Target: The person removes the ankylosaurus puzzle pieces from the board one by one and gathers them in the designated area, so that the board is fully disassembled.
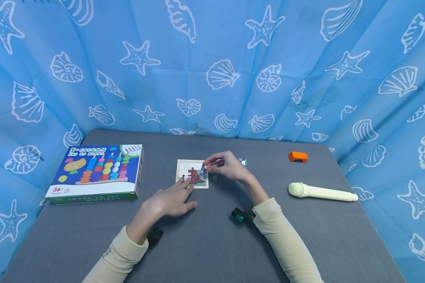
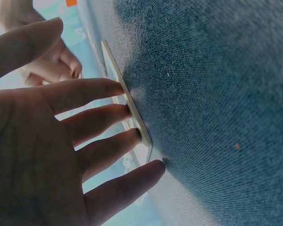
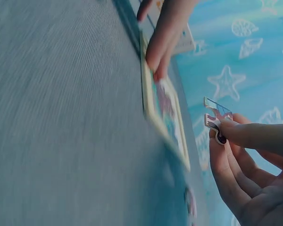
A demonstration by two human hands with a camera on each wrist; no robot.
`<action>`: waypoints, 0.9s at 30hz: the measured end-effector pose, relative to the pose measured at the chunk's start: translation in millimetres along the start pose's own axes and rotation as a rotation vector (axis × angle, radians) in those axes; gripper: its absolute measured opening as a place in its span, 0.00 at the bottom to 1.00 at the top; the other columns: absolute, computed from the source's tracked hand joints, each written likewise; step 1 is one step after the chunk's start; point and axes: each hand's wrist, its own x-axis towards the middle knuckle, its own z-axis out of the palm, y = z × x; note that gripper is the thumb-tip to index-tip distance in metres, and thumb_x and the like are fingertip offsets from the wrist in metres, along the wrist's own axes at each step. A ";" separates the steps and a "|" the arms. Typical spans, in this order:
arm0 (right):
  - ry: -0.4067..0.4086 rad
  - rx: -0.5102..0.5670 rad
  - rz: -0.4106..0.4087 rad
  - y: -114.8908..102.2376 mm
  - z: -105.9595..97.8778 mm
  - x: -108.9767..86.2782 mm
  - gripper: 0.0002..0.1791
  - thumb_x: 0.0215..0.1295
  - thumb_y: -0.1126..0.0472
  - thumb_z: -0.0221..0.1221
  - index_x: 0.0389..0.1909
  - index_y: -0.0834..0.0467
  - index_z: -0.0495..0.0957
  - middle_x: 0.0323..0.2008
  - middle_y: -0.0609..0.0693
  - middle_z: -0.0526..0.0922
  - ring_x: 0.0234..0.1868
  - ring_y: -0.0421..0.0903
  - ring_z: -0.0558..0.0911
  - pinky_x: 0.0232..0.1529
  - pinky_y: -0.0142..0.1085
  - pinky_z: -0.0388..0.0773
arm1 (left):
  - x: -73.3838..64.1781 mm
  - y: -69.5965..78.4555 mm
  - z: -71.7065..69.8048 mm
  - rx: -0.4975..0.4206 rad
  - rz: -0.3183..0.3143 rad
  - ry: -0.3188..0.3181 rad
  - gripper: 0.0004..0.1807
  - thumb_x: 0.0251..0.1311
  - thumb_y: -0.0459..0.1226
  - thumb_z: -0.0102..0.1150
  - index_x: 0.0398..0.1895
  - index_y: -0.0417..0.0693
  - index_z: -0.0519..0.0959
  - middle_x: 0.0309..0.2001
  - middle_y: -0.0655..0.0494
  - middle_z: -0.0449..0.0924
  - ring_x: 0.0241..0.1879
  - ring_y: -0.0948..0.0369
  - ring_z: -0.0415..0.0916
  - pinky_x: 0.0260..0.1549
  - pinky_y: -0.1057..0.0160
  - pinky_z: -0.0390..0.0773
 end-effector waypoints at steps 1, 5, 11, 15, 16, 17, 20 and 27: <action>0.006 -0.009 0.005 3.2 -3.2 -2.2 0.14 0.71 0.71 0.68 0.56 0.66 0.88 0.51 0.65 0.91 0.51 0.56 0.93 0.47 0.33 0.88 | -0.2 0.3 0.0 0.000 0.000 0.001 0.39 0.82 0.55 0.52 0.86 0.46 0.61 0.91 0.49 0.45 0.91 0.48 0.41 0.76 0.19 0.56; 0.030 -0.051 0.013 15.8 -14.5 -9.5 0.15 0.70 0.71 0.69 0.56 0.67 0.88 0.51 0.66 0.91 0.51 0.57 0.92 0.46 0.30 0.87 | -1.5 0.9 0.2 -0.006 0.000 0.004 0.39 0.82 0.54 0.52 0.86 0.46 0.61 0.91 0.49 0.45 0.91 0.48 0.41 0.76 0.19 0.55; 0.012 -0.084 0.043 29.5 -23.3 -14.9 0.14 0.70 0.71 0.68 0.54 0.67 0.89 0.52 0.65 0.92 0.50 0.54 0.92 0.46 0.28 0.87 | -1.9 1.4 0.2 -0.006 0.004 0.011 0.39 0.82 0.54 0.52 0.86 0.45 0.61 0.91 0.49 0.45 0.91 0.47 0.42 0.76 0.19 0.55; -0.009 -0.093 0.061 32.2 -24.1 -16.8 0.13 0.70 0.71 0.68 0.53 0.67 0.89 0.51 0.64 0.92 0.47 0.51 0.92 0.45 0.29 0.87 | -1.9 1.8 0.4 -0.004 0.006 0.016 0.38 0.82 0.54 0.52 0.86 0.45 0.61 0.91 0.48 0.45 0.91 0.47 0.42 0.76 0.18 0.55; -0.010 -0.100 0.062 32.6 -24.0 -17.1 0.12 0.70 0.71 0.68 0.53 0.66 0.89 0.51 0.64 0.92 0.47 0.51 0.92 0.44 0.28 0.87 | -1.8 1.8 0.5 -0.004 0.006 0.017 0.38 0.82 0.53 0.53 0.86 0.44 0.61 0.91 0.48 0.45 0.91 0.47 0.42 0.76 0.18 0.55; -0.011 -0.107 0.062 33.1 -23.9 -17.2 0.12 0.71 0.71 0.68 0.52 0.66 0.89 0.51 0.64 0.92 0.47 0.51 0.92 0.45 0.28 0.86 | -1.7 1.9 0.5 -0.003 0.006 0.018 0.38 0.82 0.53 0.53 0.86 0.44 0.61 0.91 0.48 0.45 0.91 0.47 0.42 0.76 0.18 0.55; -0.006 -0.135 0.056 33.4 -23.1 -17.3 0.11 0.71 0.70 0.68 0.52 0.65 0.90 0.51 0.63 0.93 0.47 0.50 0.92 0.45 0.27 0.85 | -1.7 1.6 0.6 -0.002 0.005 0.017 0.38 0.82 0.53 0.53 0.86 0.44 0.61 0.91 0.48 0.46 0.91 0.47 0.43 0.76 0.19 0.55; 0.011 -0.200 0.055 31.5 -21.5 -17.2 0.11 0.70 0.68 0.69 0.51 0.63 0.90 0.48 0.60 0.93 0.42 0.44 0.90 0.42 0.28 0.83 | -1.7 1.2 0.7 0.002 0.005 0.019 0.39 0.82 0.54 0.53 0.86 0.45 0.61 0.91 0.49 0.45 0.91 0.47 0.42 0.76 0.19 0.56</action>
